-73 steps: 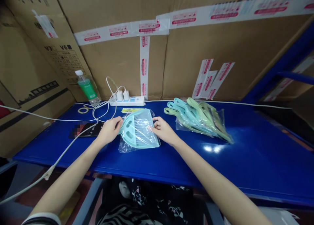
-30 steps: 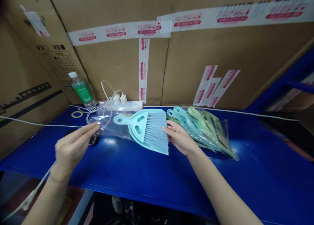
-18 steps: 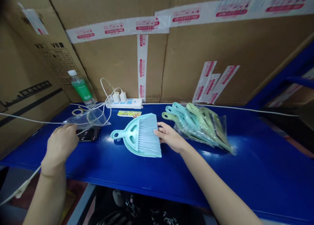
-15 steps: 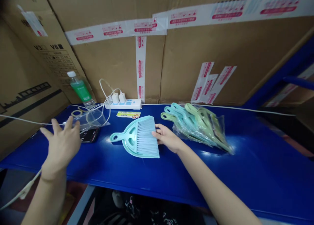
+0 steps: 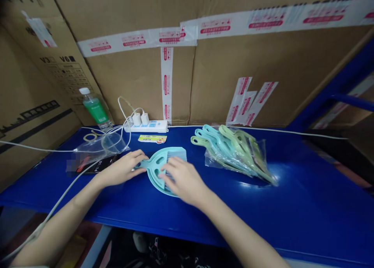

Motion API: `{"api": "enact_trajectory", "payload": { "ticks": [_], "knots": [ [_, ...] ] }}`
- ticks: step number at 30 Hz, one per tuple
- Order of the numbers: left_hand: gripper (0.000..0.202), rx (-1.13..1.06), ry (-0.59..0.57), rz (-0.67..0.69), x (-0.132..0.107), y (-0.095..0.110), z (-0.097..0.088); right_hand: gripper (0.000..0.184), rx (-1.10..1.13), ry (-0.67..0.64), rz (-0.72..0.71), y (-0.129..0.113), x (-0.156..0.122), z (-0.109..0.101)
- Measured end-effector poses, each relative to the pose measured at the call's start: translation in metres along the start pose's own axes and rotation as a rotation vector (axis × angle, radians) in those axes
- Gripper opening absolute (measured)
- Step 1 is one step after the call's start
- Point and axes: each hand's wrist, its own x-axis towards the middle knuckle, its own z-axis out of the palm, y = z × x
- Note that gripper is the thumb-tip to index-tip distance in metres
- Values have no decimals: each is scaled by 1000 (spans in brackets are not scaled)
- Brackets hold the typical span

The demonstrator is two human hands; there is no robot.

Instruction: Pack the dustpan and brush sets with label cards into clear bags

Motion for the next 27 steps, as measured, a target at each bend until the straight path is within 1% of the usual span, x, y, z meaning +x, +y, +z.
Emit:
{"api": "enact_trajectory", "payload": {
  "ticks": [1, 3, 6, 9, 12, 17, 21, 24, 27],
  "knots": [
    [20, -53, 21, -2, -2, 0, 1, 19, -65, -33, -20, -7, 0, 6],
    [19, -112, 46, -9, -5, 1, 3, 20, -136, -57, -3, -17, 0, 17],
    [19, -153, 44, -18, -6, 2, 7, 20, -90, -68, 72, -19, 0, 25],
    [19, -184, 31, -16, -6, 0, 8, 20, 14, -88, 126, -13, 2, 23],
    [20, -209, 48, -13, -6, -2, 8, 19, 38, -75, 159, -10, 4, 21],
    [22, -222, 66, 6, -5, 3, 11, 19, -55, -29, 168, -15, 3, 20],
    [21, -219, 76, 24, 0, 7, 10, 19, -123, -17, 176, -17, -2, 15],
    [17, -200, 78, 9, 4, 3, 7, 15, -186, -23, 184, -16, -6, 9],
    [18, -156, 99, -13, 10, -6, 5, 10, -248, -41, 185, -15, -8, 2]
  ]
}}
